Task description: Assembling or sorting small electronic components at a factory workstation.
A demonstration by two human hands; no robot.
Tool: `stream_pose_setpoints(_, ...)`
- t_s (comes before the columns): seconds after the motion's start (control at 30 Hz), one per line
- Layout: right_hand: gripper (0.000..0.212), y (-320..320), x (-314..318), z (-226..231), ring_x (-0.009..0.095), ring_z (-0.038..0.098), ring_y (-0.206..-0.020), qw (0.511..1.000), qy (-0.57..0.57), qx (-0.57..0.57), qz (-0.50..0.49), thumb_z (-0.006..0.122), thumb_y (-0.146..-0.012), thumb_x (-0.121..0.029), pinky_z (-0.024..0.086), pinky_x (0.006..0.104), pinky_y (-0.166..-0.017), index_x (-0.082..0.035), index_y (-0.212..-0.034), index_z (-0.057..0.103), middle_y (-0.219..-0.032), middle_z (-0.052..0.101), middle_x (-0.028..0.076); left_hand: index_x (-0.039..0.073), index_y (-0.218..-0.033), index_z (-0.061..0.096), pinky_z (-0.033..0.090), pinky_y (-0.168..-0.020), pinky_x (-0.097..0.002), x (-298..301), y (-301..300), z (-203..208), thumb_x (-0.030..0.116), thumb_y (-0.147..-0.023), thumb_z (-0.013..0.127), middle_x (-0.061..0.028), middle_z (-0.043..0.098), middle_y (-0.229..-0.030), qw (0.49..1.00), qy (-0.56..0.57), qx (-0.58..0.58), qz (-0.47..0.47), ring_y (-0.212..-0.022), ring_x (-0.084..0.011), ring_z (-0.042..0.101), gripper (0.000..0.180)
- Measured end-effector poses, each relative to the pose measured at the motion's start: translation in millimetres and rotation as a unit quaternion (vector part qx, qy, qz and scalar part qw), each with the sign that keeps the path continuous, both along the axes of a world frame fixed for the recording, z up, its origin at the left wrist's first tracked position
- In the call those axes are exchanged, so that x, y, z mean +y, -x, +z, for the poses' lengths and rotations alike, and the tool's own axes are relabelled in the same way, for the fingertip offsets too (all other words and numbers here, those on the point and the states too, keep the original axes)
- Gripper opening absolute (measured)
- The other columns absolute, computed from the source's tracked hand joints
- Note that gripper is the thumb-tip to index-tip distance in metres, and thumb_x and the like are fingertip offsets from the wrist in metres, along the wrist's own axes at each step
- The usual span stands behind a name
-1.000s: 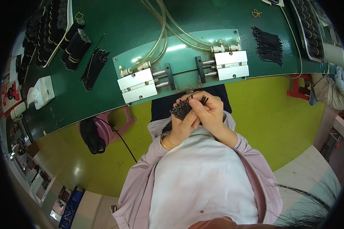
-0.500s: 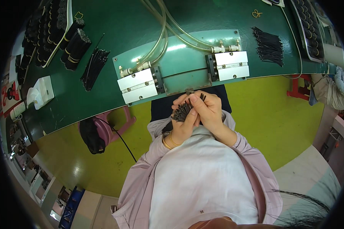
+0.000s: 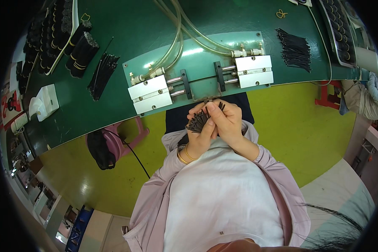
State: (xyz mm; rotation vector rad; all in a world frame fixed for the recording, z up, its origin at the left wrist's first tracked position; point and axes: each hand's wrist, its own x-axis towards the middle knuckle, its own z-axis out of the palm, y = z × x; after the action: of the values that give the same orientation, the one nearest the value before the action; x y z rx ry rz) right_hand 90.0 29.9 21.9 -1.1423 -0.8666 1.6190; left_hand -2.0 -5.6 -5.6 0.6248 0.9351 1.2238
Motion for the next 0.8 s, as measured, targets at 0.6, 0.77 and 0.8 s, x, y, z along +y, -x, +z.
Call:
stream_pose_setpoints(0.6,0.025,0,-5,-10,0.003,0.045,-0.035,1.0,-0.009,0.0,-0.025,0.051,-0.088,-0.016,0.032,0.0164,-0.031,0.002,-0.072,0.057,-0.055,0.054,0.001,0.002,-0.083,0.05,0.03,-0.041,-0.0171,5,1,7,0.011,-0.086,0.048,0.0018,0.046,-0.059,0.999,0.025,0.005,-0.028,-0.046,-0.0034,0.041,0.01)
stream_pose_setpoints(0.77,0.026,-3,-2,-3,0.003,0.044,-0.035,1.0,-0.021,0.001,-0.019,0.05,-0.088,-0.016,0.032,0.0163,-0.031,0.002,-0.072,0.057,-0.056,0.055,0.001,0.002,-0.081,0.05,0.03,-0.041,-0.0173,6,-1,8,0.012,-0.087,0.048,0.0016,0.047,-0.059,0.999,0.036,-0.016,-0.021,-0.046,-0.0036,0.042,0.011)
stream_pose_setpoints(0.8,0.026,-4,-1,0,0.003,0.044,-0.035,1.0,-0.02,0.003,-0.009,0.05,-0.089,-0.016,0.032,0.0163,-0.031,0.002,-0.072,0.057,-0.056,0.055,0.001,0.002,-0.081,0.05,0.03,-0.041,-0.0174,6,0,8,0.012,-0.087,0.047,0.0016,0.047,-0.059,0.999,0.033,-0.011,-0.024,-0.046,-0.0036,0.042,0.011)
